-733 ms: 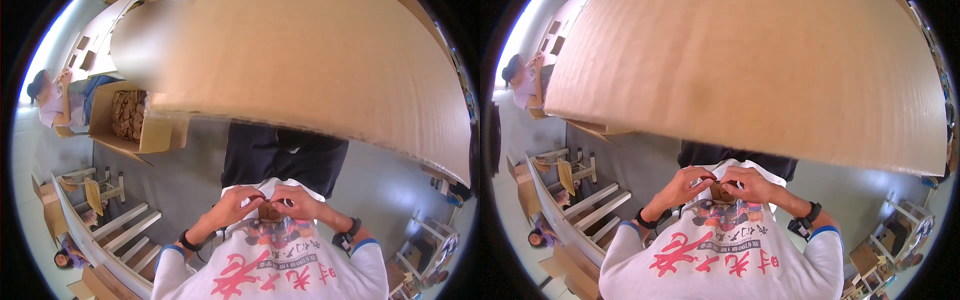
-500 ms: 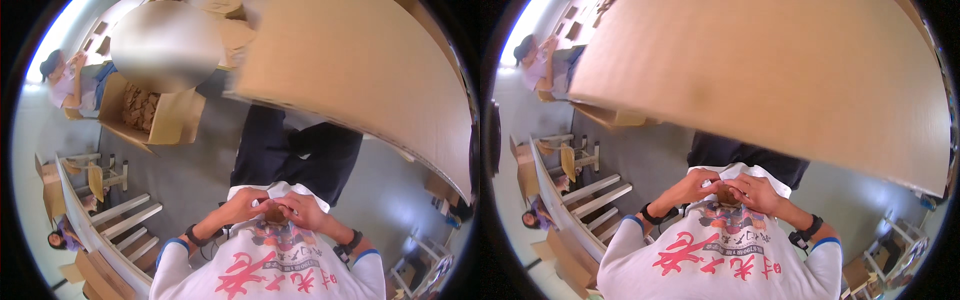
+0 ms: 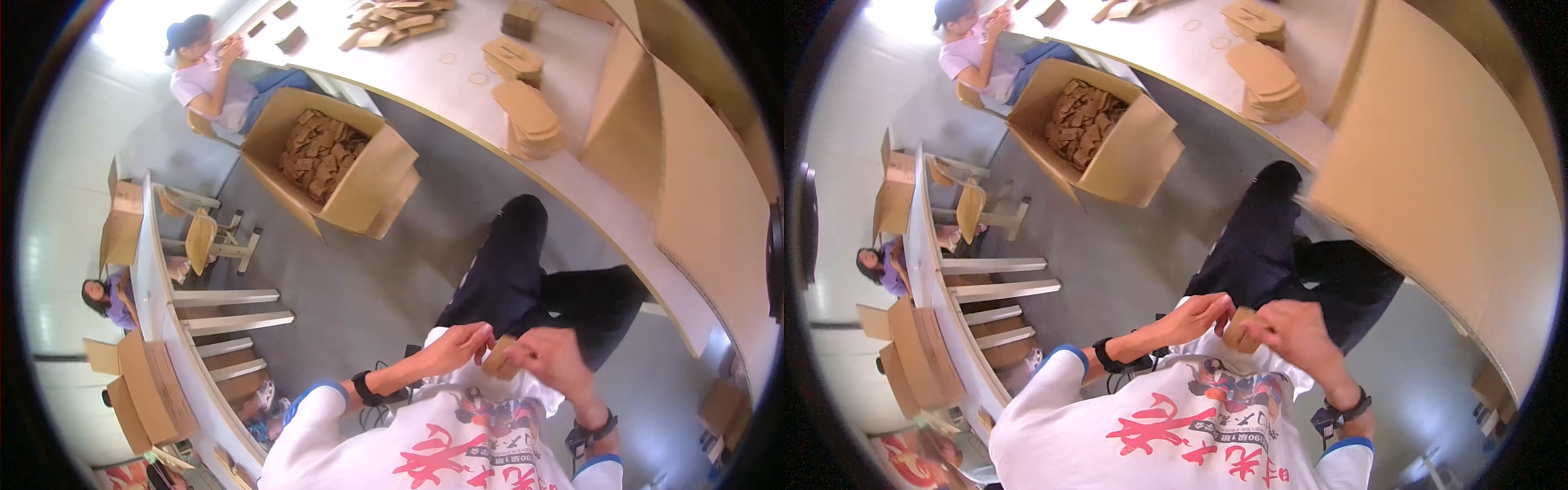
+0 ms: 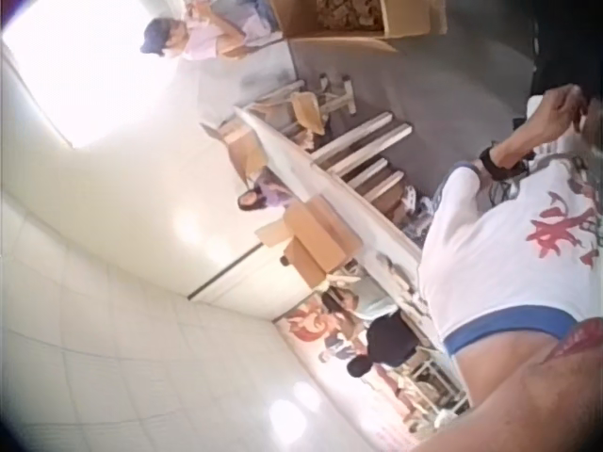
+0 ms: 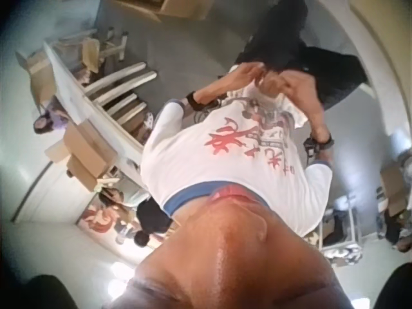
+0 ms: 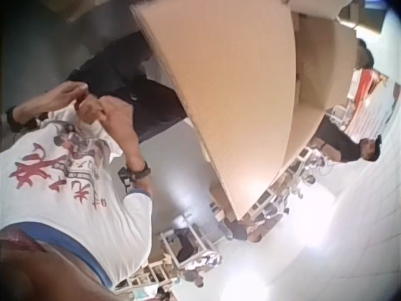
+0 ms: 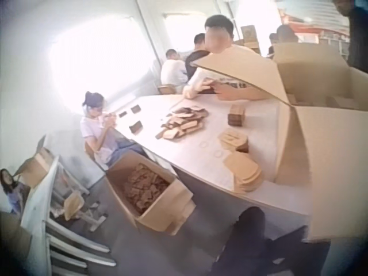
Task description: The recorder is shown folding and assembling small cardboard components and preparing them for packing.
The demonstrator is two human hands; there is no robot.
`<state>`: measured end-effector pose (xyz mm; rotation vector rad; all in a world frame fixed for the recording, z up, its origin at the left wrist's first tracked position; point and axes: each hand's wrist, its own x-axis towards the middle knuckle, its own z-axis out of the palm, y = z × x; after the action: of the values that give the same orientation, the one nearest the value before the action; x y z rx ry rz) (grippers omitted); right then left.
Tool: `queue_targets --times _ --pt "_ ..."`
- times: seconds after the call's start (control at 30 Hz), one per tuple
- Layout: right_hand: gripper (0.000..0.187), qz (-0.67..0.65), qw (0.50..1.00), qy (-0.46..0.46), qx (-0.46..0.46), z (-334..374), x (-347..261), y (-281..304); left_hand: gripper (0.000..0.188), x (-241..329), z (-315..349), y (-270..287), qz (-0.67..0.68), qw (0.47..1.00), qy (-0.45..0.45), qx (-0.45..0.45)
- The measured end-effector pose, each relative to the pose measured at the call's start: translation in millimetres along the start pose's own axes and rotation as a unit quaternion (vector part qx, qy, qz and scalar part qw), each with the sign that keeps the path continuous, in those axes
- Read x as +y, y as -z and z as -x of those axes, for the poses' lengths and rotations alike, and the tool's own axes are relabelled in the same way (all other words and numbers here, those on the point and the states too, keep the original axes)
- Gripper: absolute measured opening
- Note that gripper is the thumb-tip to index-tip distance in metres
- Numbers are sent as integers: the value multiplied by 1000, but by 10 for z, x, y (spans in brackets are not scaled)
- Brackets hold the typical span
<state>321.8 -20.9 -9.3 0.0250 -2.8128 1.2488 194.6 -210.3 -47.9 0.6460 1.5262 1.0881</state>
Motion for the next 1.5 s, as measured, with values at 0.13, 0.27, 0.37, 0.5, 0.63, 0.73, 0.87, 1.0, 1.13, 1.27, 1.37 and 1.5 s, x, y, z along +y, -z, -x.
queue_targets --times 0.13,0.27,0.37,0.5,0.63,0.73,0.87,1.0,1.13,1.27,1.37,1.5 --pt "18 -34 972 21 230 -547 -379 553 47 18 114 178 72 992 -15 101" --pt "21 -60 866 235 437 -1186 -838 727 44 -43 80 250 83 987 -37 134" --pt "34 -134 844 350 385 -1528 -1063 745 40 -88 59 260 27 982 -85 165" --pt "22 138 903 248 323 -2936 -976 133 35 -114 -85 255 105 982 -67 146" --pt "18 226 971 79 -6 -2742 -648 -374 30 -120 29 412 104 984 -72 128" --pt "12 170 966 101 167 -2455 -503 -119 27 -290 -13 429 169 975 -50 132" --pt "20 216 866 133 432 -2363 -272 483 25 -255 -73 399 198 974 -46 98" --pt "32 386 815 -10 433 -2390 -42 843 25 -107 -215 309 155 985 -57 47" --pt "35 355 838 -75 408 -2387 247 715 24 0 -235 265 147 987 -55 42" --pt "35 301 862 -95 398 -2374 159 802 24 -12 -214 283 165 983 -58 57" --pt "34 283 871 -106 386 -2367 134 873 24 -15 -202 282 183 979 -56 65" --pt "40 287 849 -68 438 -2389 193 894 23 2 -196 284 199 975 -58 77"
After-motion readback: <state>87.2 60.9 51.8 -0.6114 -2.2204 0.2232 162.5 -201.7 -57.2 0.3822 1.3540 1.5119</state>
